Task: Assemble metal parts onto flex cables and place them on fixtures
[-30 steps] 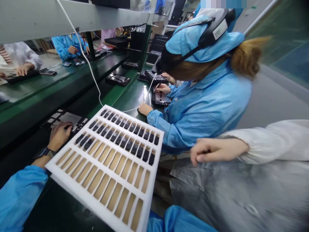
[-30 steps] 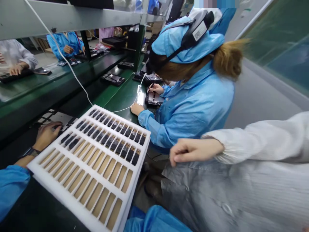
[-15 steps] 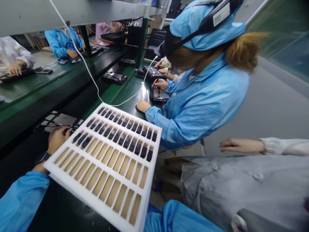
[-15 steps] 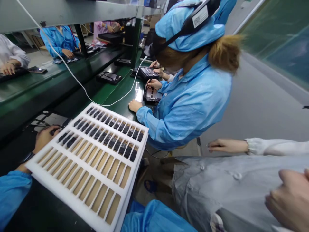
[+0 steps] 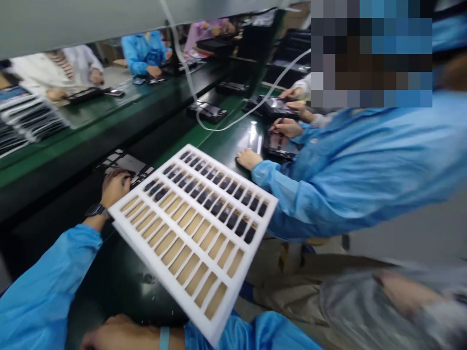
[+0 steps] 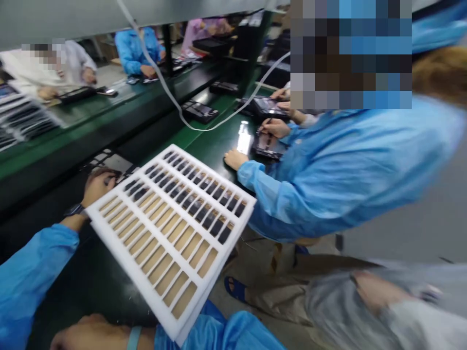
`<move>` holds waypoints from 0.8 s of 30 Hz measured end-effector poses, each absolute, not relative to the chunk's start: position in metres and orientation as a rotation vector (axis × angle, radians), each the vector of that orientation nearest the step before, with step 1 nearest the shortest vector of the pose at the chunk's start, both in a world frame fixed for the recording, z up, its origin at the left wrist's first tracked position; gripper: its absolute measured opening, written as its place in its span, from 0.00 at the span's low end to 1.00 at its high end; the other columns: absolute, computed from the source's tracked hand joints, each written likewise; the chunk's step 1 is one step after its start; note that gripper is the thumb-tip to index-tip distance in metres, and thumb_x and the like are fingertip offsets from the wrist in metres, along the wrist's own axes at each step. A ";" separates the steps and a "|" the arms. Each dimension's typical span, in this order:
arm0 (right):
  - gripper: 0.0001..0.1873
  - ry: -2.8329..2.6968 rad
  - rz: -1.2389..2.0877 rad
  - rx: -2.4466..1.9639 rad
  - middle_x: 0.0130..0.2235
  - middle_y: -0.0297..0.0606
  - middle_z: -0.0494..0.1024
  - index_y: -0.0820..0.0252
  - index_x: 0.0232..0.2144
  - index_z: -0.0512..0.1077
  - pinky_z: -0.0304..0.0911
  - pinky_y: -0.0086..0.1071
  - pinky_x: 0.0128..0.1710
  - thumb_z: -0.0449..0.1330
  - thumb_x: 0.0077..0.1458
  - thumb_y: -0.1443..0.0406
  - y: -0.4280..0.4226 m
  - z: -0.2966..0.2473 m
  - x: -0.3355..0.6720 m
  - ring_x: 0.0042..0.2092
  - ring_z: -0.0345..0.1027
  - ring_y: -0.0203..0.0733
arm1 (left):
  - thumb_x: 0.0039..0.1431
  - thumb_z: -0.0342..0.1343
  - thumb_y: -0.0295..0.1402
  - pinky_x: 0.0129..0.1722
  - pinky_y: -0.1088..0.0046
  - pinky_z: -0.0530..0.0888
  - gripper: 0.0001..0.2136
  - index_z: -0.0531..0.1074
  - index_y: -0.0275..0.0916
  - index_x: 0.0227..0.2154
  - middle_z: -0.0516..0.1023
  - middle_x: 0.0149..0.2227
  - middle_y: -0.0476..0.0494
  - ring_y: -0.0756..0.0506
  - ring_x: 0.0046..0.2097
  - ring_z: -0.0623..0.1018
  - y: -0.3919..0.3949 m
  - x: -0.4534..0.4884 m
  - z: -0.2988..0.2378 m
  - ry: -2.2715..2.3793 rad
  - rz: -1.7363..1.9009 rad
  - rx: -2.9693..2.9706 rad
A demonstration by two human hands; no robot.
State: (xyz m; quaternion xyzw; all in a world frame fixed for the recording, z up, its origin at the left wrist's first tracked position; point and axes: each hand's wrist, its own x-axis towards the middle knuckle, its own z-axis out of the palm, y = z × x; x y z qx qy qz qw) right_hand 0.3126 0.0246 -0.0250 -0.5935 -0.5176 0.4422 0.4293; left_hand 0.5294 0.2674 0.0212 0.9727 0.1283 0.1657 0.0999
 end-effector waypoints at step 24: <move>0.05 -1.087 0.906 -1.421 0.35 0.37 0.82 0.58 0.34 0.75 0.68 0.33 0.43 0.60 0.62 0.64 0.012 -0.031 0.293 0.39 0.76 0.43 | 0.63 0.61 0.36 0.44 0.66 0.81 0.08 0.83 0.41 0.38 0.85 0.39 0.46 0.43 0.41 0.84 0.140 0.201 0.192 1.049 0.950 2.400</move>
